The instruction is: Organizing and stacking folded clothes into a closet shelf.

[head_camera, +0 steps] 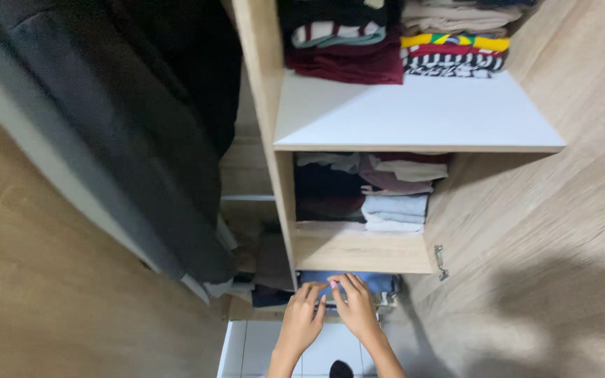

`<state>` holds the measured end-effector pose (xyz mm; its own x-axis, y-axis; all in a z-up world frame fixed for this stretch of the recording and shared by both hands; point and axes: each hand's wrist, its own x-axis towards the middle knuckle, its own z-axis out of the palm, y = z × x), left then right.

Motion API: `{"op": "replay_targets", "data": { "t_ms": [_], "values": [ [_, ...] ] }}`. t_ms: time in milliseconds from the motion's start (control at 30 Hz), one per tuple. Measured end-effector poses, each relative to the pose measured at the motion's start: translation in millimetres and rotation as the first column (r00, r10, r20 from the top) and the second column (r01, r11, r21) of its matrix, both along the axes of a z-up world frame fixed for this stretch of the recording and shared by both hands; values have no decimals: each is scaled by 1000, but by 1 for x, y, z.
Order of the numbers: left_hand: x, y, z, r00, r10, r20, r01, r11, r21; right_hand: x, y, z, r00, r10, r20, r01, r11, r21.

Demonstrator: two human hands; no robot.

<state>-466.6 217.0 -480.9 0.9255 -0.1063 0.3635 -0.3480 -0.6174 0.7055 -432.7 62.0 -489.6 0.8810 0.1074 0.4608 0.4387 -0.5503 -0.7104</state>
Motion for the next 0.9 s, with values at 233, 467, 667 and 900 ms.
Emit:
{"op": "replay_targets", "data": {
  "t_ms": [233,467,667,900],
  "values": [
    [-63,42,-19,986,98,-135,-96,995,16,-50,43,-22,993,83,-89,-85,996,-24],
    [-136,80,-49,948,236,-212,-236,971,23,-102,92,-38,953,242,-184,-249,968,-16],
    [-182,107,-51,888,376,-266,-382,923,30,-128,132,-48,887,392,-243,-413,910,-43],
    [-223,133,-48,775,578,-255,-590,807,34,-141,175,-54,788,573,-225,-603,793,-92]
  ]
}}
